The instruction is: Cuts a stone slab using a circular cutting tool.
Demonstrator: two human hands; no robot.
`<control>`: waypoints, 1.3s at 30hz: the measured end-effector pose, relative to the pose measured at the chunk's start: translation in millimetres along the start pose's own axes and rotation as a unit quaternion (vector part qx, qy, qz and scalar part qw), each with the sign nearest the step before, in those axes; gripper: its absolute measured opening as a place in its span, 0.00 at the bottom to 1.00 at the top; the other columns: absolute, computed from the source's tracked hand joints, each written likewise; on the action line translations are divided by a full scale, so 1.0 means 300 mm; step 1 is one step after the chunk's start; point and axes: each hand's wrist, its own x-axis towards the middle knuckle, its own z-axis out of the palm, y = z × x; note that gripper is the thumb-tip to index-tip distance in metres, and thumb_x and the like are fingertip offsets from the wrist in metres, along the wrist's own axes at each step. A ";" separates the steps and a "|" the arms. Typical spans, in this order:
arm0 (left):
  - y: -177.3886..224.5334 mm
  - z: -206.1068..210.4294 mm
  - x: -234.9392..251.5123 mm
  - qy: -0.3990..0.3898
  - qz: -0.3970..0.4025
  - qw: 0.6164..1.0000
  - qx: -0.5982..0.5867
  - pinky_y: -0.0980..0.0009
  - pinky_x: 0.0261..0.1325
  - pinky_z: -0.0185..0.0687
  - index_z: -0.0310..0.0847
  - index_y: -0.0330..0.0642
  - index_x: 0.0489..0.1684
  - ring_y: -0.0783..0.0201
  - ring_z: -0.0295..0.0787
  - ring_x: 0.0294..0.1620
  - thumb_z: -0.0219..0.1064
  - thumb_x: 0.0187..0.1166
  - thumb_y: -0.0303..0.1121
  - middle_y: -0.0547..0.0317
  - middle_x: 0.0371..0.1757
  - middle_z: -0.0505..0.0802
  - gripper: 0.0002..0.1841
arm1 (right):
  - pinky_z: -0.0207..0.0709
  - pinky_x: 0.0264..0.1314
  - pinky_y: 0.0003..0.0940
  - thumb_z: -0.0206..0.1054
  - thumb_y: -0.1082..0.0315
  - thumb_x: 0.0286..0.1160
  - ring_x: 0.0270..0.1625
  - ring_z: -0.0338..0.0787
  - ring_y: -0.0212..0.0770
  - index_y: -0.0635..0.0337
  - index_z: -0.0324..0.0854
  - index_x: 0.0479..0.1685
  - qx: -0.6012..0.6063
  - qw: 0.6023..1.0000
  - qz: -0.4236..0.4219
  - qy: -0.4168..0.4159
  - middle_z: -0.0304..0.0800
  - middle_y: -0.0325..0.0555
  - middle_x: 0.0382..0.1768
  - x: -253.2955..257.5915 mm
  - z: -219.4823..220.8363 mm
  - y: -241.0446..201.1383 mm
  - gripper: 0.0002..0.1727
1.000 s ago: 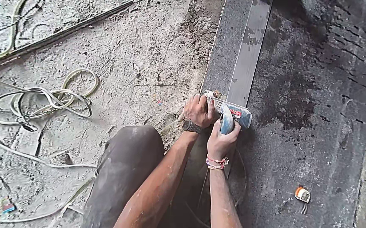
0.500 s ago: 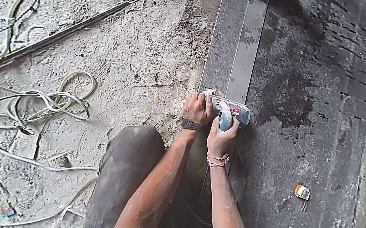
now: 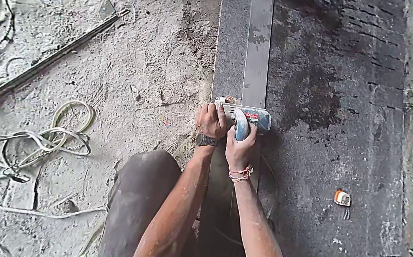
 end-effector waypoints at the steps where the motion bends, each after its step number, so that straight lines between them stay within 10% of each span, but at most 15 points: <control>1: 0.003 0.002 0.004 0.002 -0.001 1.000 -0.001 0.51 0.43 0.81 0.78 0.39 0.22 0.47 0.88 0.40 0.42 0.88 0.51 0.46 0.32 0.86 0.29 | 0.84 0.37 0.35 0.71 0.62 0.64 0.32 0.90 0.39 0.72 0.79 0.58 -0.003 1.000 -0.004 0.003 0.90 0.50 0.32 0.004 0.000 -0.002 0.26; 11: 0.017 0.017 0.023 0.010 0.003 0.999 0.043 0.48 0.41 0.81 0.81 0.36 0.27 0.44 0.90 0.41 0.38 0.87 0.51 0.43 0.33 0.88 0.31 | 0.86 0.35 0.40 0.73 0.62 0.61 0.31 0.92 0.44 0.73 0.79 0.59 0.000 1.000 0.007 -0.016 0.91 0.51 0.31 0.034 0.000 -0.008 0.28; 26: 0.035 -0.082 0.133 -0.242 0.012 0.967 0.080 0.41 0.55 0.83 0.84 0.32 0.46 0.37 0.89 0.57 0.40 0.88 0.51 0.37 0.49 0.90 0.31 | 0.85 0.40 0.40 0.71 0.61 0.60 0.34 0.92 0.41 0.74 0.81 0.59 0.051 0.996 0.033 -0.062 0.92 0.51 0.34 0.074 -0.001 -0.017 0.29; 39: 0.011 -0.037 0.141 -0.192 0.017 0.980 0.037 0.44 0.54 0.83 0.86 0.36 0.45 0.41 0.90 0.54 0.42 0.86 0.53 0.41 0.46 0.91 0.31 | 0.83 0.40 0.34 0.72 0.64 0.61 0.33 0.89 0.36 0.74 0.78 0.61 0.016 1.000 0.016 -0.011 0.89 0.52 0.35 0.080 0.033 -0.028 0.28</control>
